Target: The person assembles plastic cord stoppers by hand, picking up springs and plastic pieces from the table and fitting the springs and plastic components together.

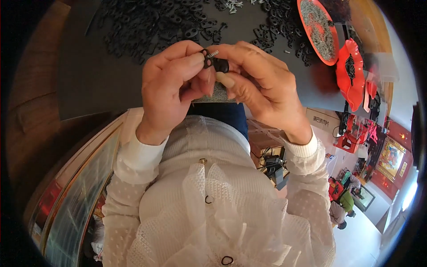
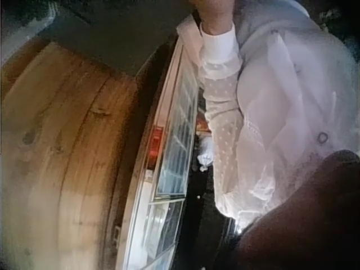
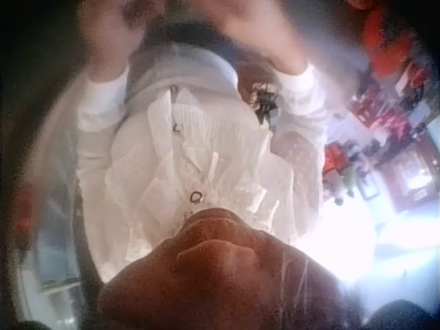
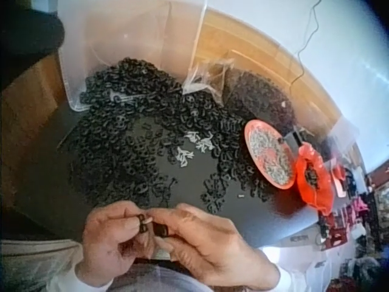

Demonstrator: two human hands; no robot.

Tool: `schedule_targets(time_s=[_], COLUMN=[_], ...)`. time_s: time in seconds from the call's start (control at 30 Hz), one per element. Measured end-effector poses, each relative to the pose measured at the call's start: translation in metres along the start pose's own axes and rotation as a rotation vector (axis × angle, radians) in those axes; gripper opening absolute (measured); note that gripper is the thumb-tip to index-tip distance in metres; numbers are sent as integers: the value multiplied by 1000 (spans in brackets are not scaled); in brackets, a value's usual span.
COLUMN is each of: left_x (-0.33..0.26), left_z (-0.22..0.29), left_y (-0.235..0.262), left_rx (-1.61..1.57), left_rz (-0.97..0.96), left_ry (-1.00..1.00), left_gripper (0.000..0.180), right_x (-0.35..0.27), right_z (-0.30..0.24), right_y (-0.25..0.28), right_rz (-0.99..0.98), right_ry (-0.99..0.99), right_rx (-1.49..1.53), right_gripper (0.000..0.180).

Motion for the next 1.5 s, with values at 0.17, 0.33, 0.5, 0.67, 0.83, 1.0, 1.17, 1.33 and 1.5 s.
schedule_targets(time_s=[0.17, 0.33, 0.5, 0.67, 0.83, 1.0, 1.17, 1.33, 1.5], left_x=[0, 0, 2, 3, 2, 2, 1, 0, -1], left_z=[-1, -3, -4, -6, -6, -7, -7, -6, -10], left_y=[-3, -7, -10, -12, -15, -16, -18, -22, -22], left_rx=[-51, -32, 76, 120, 152, 155, 214, 300, 345], left_rz=[-55, -79, -134, -175, -168, -176, -141, -141, -129], left_ry=[37, 2, 37, 63, 75, 81, 51, 56, 52], left_gripper=[19, 18, 18, 19, 18, 18, 17, 15, 15], right_x=[0, 0, -2, -4, -3, -5, -5, -6, -7], right_z=[3, 25, 33, 36, 36, 36, 35, 34, 30], right_y=[1, 4, 8, 11, 14, 12, 13, 17, 20], right_rz=[49, -132, -258, -320, -355, -361, -344, -276, -257], right_ry=[-54, -326, -344, -326, -332, -359, -356, -291, -309], right_rx=[54, 520, 568, 526, 495, 501, 463, 320, 224], right_gripper=[13, 24, 25, 29, 29, 29, 28, 25, 23])
Point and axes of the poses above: each hand's wrist, its own x-axis towards the middle knuckle, its own y-axis out of the back of the hand, z = x × y, the point moved 5 cm from there along x, towards the middle knuckle, and after that the axes turned 15 degrees about -x, right-handed, at the moved point
